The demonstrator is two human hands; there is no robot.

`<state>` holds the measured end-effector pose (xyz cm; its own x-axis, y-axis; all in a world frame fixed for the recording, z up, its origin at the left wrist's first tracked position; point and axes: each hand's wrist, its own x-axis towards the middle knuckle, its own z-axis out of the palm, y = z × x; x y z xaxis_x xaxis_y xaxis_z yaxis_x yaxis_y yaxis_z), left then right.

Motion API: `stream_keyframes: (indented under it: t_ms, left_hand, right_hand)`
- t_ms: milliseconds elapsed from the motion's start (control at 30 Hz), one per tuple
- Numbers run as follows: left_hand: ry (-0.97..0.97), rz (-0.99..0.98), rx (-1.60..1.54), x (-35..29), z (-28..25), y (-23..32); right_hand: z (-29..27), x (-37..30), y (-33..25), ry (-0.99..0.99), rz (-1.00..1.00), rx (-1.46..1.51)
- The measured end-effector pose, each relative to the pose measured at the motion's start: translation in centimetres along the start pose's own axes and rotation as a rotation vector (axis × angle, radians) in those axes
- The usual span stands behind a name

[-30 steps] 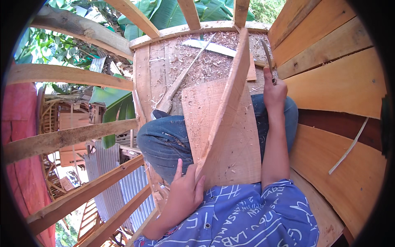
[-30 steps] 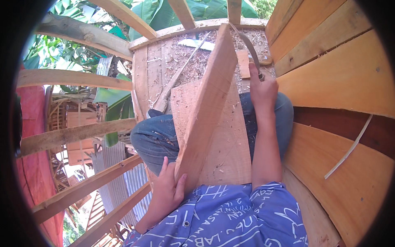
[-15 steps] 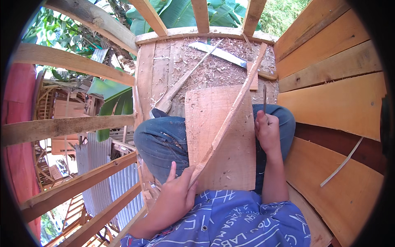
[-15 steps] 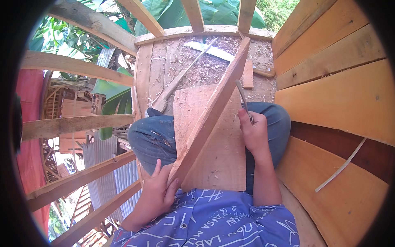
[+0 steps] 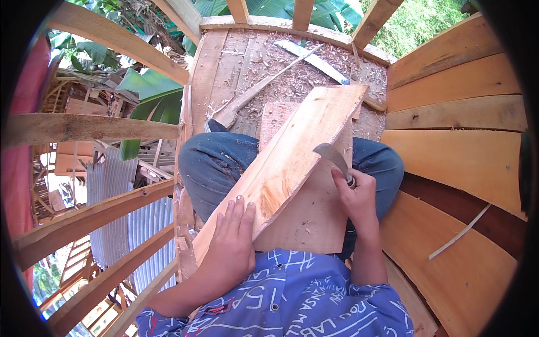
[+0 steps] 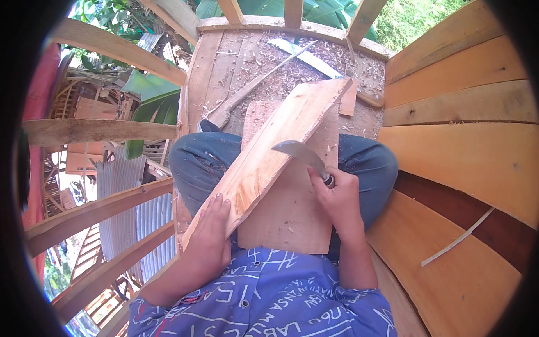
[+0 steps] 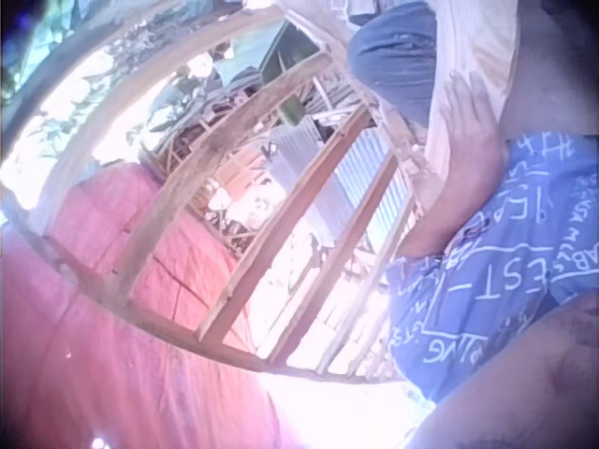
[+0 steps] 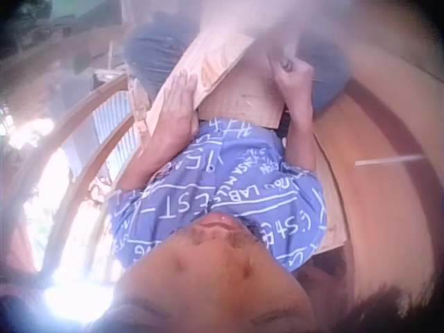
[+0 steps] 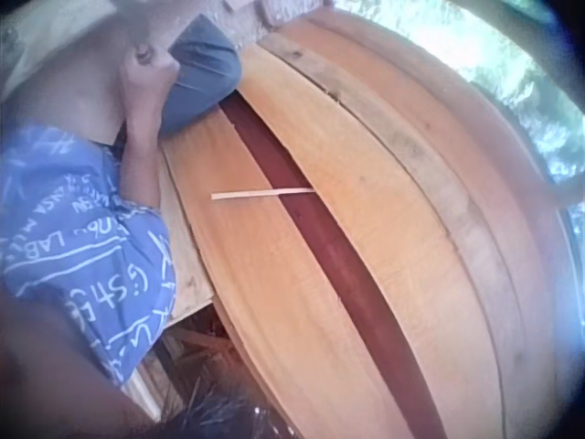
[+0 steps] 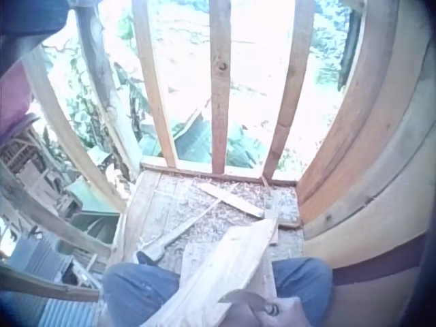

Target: The person sits cross-legged on a wooden floor and uses a curved knife to shave and shape a rectangular piece of wood. They hold the wood with their left hand and repeatedly scrape the surface with the knife in their right hand, removing thin layers of wood.

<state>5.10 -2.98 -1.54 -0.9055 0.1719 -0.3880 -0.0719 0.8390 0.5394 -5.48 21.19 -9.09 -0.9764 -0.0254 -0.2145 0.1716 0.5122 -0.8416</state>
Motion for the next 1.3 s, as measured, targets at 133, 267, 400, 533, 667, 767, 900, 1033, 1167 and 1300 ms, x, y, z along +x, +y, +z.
stream_keyframes:
  t_ms: [133,267,400,533,667,767,900,1033,1167,1300]
  left_hand:
    - [-0.054,-0.025,-0.060,0.2,0.7,0.0]
    - [-0.066,-0.046,-0.162,0.5,0.4,-0.2]
    - [-0.099,-0.010,-0.236,0.8,0.5,-1.3]
    - [-0.078,-0.007,-0.212,0.8,1.6,-1.3]
    - [-0.046,0.005,-0.177,0.7,2.4,-1.1]
    - [-0.026,0.000,-0.198,0.9,2.7,-1.3]
    - [-0.052,0.033,-0.107,-0.2,3.6,-2.0]
    - [-0.028,0.055,-0.061,0.3,4.3,-2.8]
    - [-0.026,-0.005,-0.097,1.2,4.0,-1.9]
    - [-0.028,-0.034,-0.204,1.6,2.9,-2.2]
  right_hand:
    - [0.1,-2.0,0.1,-0.047,-0.047,-0.242]
    - [0.1,-3.7,-0.8,-0.058,-0.062,-0.400]
    - [0.4,-5.0,-0.7,-0.071,-0.053,-0.550]
    - [0.3,-4.8,-0.4,-0.008,-0.088,-0.640]
    - [0.2,-3.5,0.3,0.057,-0.115,-0.707]
    - [0.3,-2.7,-0.3,0.078,-0.117,-0.714]
    - [-5.2,2.1,3.6,0.433,0.269,-0.709]
    - [-9.5,1.5,2.0,0.435,0.276,-0.689]
    - [-2.6,-3.1,-1.9,0.136,0.070,-0.652]
    - [0.2,-5.4,-1.0,-0.009,0.029,-0.602]
